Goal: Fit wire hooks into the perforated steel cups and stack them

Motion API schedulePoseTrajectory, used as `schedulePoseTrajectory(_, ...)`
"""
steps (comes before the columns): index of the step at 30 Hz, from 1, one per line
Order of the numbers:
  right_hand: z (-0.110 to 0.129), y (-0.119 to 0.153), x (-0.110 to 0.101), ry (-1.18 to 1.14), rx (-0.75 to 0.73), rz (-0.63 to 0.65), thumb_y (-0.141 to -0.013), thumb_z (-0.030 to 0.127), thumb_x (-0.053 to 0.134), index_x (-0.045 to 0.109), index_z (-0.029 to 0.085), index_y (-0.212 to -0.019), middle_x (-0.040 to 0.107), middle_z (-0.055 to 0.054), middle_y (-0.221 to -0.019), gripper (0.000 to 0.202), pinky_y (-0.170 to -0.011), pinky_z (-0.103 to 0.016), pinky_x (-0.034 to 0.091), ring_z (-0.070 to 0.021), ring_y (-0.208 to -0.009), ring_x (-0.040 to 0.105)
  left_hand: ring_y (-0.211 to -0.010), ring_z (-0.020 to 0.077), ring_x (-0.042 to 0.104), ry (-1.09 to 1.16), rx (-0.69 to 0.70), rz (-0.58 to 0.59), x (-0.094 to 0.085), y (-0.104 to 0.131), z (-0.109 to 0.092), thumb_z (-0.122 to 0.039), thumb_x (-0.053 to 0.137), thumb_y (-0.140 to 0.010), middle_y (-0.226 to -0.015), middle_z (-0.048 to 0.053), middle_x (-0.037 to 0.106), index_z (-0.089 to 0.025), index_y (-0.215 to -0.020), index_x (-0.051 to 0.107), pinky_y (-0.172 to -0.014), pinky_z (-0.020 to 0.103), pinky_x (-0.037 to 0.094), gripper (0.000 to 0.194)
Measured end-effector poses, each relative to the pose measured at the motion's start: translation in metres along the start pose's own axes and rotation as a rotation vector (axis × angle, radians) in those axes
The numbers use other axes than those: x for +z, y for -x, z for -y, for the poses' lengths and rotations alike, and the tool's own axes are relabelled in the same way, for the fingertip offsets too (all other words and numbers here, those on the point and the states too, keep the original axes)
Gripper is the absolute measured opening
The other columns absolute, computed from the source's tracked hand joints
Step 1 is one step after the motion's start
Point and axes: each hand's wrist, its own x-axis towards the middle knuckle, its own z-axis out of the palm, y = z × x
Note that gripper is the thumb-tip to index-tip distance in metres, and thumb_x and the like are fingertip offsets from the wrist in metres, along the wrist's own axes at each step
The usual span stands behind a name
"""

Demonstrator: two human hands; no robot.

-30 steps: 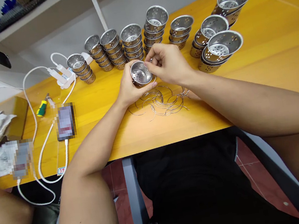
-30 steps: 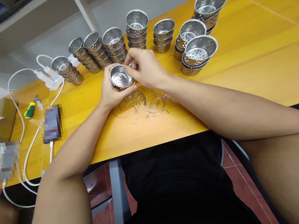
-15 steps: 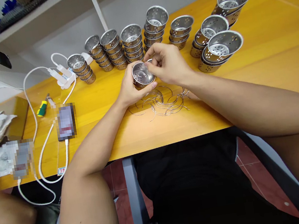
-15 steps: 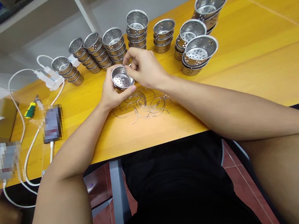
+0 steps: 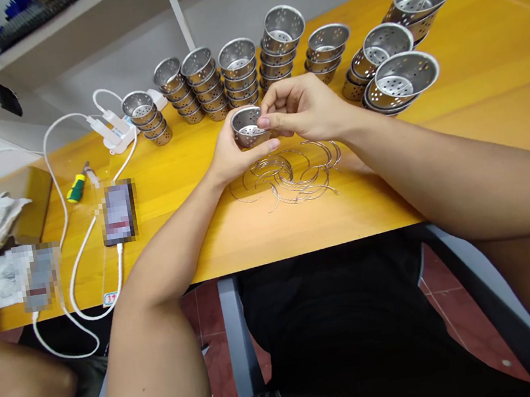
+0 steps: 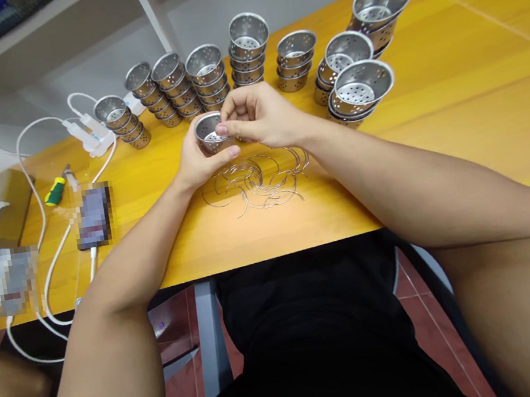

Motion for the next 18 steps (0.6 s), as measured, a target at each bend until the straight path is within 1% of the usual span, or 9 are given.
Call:
schedulePoseTrajectory(2, -0.0031, -0.0011, 0.0003, 0.006, -0.001, -0.019, -0.070, 0.113, 0.111, 0.079, 0.035, -0.096, 0.068, 0.000, -0.072, 0.088, -0.064, -0.045, 0.059, -0.0253, -0.072, 0.061, -0.144, 0.0309, 0.091, -0.024, 0.009, -0.016, 0.0050, 0.0000, 0.0022, -0.109, 0.087, -0.099, -0.154, 0.009, 0.083, -0.030, -0.165, 0.065, -0.133, 0.061, 0.075, 0.105)
schedulePoseTrajectory(5, -0.0071, -0.0021, -0.0008, 0.014, 0.000, -0.017, -0.070, 0.113, 0.111, 0.080, 0.035, -0.096, 0.068, 0.000, -0.073, 0.088, -0.062, -0.046, 0.059, -0.0257, -0.070, 0.062, -0.148, 0.0318, 0.089, -0.023, -0.002, -0.007, 0.0081, 0.0005, 0.0044, -0.104, 0.083, -0.106, -0.154, 0.009, 0.082, -0.030, -0.166, 0.063, -0.139, 0.064, 0.072, 0.098)
schedulePoseTrajectory(8, -0.0084, -0.0023, -0.0023, 0.013, -0.002, 0.009, -0.072, 0.111, 0.112, 0.080, 0.034, -0.098, 0.070, 0.000, -0.073, 0.087, -0.063, -0.044, 0.060, -0.0249, -0.070, 0.062, -0.144, 0.0316, 0.090, -0.014, 0.008, -0.007, 0.0069, 0.0007, 0.0045, -0.103, 0.084, -0.106, -0.155, 0.010, 0.082, -0.030, -0.167, 0.060, -0.136, 0.063, 0.073, 0.098)
schedulePoseTrajectory(13, -0.0050, -0.0021, -0.0024, 0.004, 0.016, -0.003, -0.066, 0.111, 0.114, 0.080, 0.036, -0.093, 0.071, 0.000, -0.073, 0.087, -0.059, -0.047, 0.061, -0.0261, -0.066, 0.062, -0.143, 0.0317, 0.089, -0.005, 0.026, 0.006, 0.0059, 0.0006, 0.0037, -0.100, 0.084, -0.109, -0.155, 0.009, 0.082, -0.032, -0.170, 0.056, -0.136, 0.062, 0.071, 0.095)
schedulePoseTrajectory(18, -0.0062, -0.0033, -0.0063, 0.001, 0.013, 0.039, -0.070, 0.110, 0.114, 0.080, 0.035, -0.096, 0.072, 0.000, -0.071, 0.086, -0.062, -0.045, 0.062, -0.0249, -0.068, 0.064, -0.142, 0.0311, 0.090, -0.004, 0.066, 0.010, 0.0052, 0.0009, 0.0053, -0.097, 0.081, -0.112, -0.156, 0.009, 0.082, -0.033, -0.172, 0.053, -0.134, 0.061, 0.072, 0.092)
